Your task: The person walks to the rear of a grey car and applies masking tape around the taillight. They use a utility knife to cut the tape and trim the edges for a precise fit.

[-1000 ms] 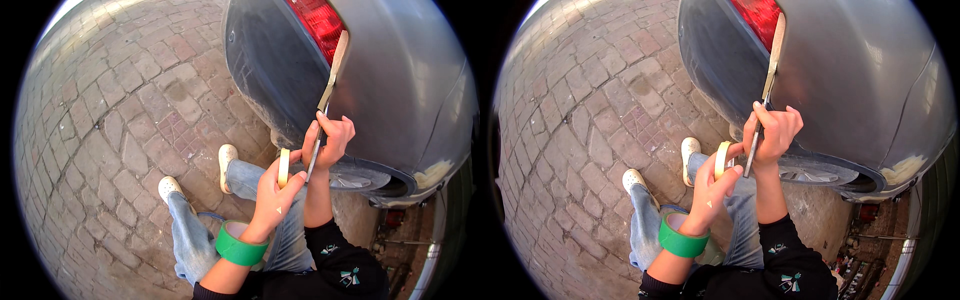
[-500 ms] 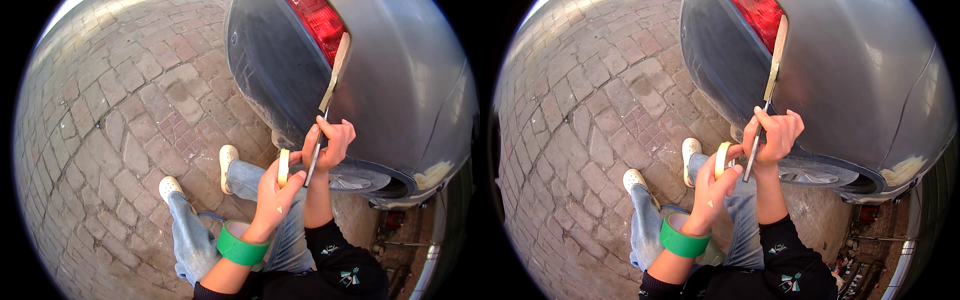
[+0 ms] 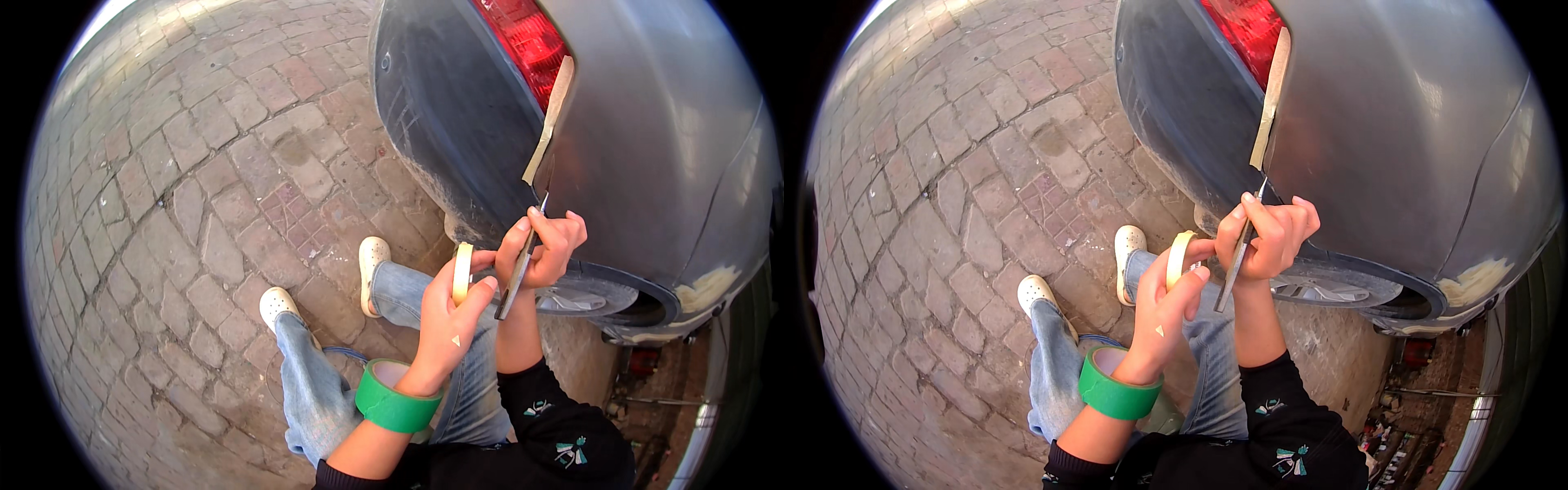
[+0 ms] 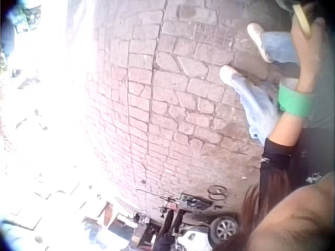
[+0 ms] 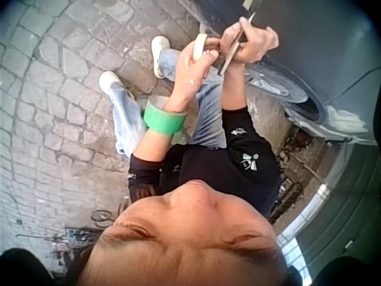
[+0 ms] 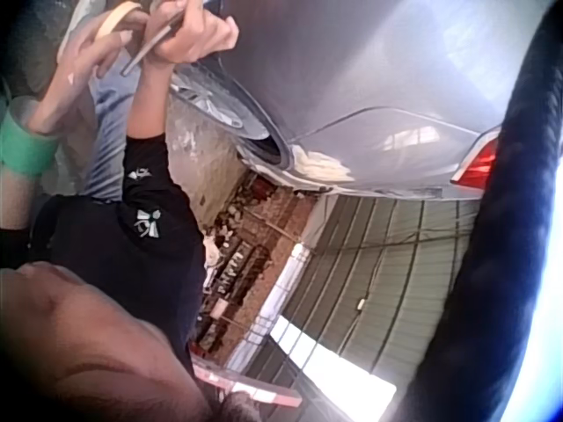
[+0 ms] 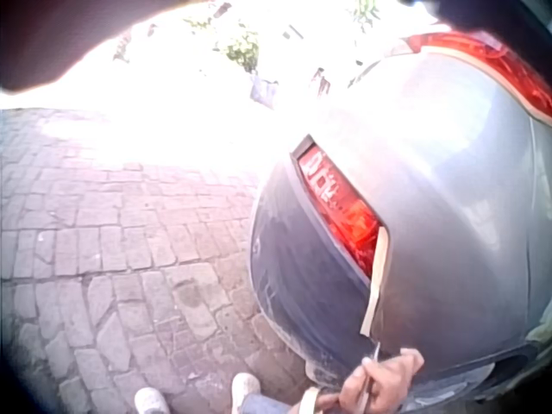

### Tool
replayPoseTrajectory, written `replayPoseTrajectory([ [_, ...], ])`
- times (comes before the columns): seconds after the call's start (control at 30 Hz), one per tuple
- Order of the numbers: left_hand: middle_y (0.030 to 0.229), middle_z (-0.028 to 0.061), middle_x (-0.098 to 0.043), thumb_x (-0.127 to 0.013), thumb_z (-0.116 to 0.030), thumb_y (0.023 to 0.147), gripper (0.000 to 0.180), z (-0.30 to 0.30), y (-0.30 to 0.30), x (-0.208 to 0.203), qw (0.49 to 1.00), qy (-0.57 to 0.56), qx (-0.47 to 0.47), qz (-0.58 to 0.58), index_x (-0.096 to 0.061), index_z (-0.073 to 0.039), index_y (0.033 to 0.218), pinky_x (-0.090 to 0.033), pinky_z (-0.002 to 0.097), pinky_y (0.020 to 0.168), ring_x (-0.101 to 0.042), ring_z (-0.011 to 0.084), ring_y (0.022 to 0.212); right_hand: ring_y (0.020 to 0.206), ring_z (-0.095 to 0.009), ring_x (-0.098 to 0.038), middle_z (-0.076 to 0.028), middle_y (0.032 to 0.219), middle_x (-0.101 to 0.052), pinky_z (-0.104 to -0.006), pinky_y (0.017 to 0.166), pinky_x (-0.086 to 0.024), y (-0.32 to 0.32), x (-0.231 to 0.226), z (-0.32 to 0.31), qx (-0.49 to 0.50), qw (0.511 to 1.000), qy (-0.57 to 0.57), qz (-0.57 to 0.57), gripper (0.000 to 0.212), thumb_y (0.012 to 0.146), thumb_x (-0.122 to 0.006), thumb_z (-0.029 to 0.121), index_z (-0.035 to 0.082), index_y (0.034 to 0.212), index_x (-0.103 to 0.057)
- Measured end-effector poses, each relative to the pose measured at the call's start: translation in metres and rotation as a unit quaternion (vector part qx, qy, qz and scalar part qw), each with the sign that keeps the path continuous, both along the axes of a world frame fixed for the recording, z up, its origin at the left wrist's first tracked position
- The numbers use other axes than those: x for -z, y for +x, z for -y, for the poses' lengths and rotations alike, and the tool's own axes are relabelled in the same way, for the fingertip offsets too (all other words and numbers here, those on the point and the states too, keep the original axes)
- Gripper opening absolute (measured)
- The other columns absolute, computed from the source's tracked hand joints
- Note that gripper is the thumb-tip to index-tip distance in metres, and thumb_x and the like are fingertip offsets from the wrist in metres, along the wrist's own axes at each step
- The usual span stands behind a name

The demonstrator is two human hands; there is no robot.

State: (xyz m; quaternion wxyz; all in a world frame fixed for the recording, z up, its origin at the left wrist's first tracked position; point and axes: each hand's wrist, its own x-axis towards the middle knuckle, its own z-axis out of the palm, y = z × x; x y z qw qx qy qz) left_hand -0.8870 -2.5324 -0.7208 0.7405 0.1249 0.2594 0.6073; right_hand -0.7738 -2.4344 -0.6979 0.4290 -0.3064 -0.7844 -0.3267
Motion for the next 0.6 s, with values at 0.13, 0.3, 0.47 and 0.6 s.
replayPoseTrajectory([
  [0.13,0.105,0.0075,-0.059,-0.058,-0.009,0.086,0.034,-0.002,0.0,-0.002,1.0,0.007,-0.008,0.011,-0.055,0.004,0.117,-0.042,0.0248,0.079,-0.053,0.0103,0.09,0.061,-0.015,-0.045,0.001,0.068,-0.052,-0.0382,0.086,-0.038,-0.004,-0.003,-0.002,0.003,1.0,-0.008,0.008,0.025,0.071,-0.064,-0.001,0.007,0.095,-0.062],
  [0.3,0.073,-0.0044,-0.054,-0.058,-0.013,0.086,0.035,-0.002,0.002,-0.002,0.999,0.022,-0.031,-0.014,-0.057,0.001,0.118,-0.029,0.0175,0.046,-0.038,0.0007,0.052,0.063,-0.015,-0.048,0.001,0.071,-0.055,-0.039,0.087,-0.038,-0.012,-0.005,-0.004,0.024,0.999,-0.013,0.022,0.028,0.072,-0.066,-0.003,0.008,0.097,-0.062],
  [0.47,0.071,-0.0062,-0.052,-0.058,-0.011,0.086,0.038,-0.001,-0.001,-0.006,0.999,0.038,-0.028,-0.023,-0.055,0.0,0.121,-0.03,0.017,0.048,-0.039,-0.0002,0.055,0.066,-0.016,-0.052,-0.001,0.075,-0.059,-0.0396,0.087,-0.038,-0.013,-0.008,-0.007,0.029,0.999,-0.02,0.015,0.023,0.075,-0.066,0.0,0.006,0.097,-0.063],
  [0.6,0.08,-0.006,-0.054,-0.059,-0.009,0.084,0.045,0.0,0.002,-0.004,0.997,0.069,-0.03,-0.029,-0.05,0.0,0.128,-0.034,0.0174,0.059,-0.042,-0.0009,0.066,0.069,-0.018,-0.053,-0.002,0.078,-0.06,-0.0411,0.089,-0.039,-0.014,-0.011,-0.008,0.04,0.999,-0.011,0.019,0.02,0.076,-0.065,-0.001,0.005,0.095,-0.063],
])
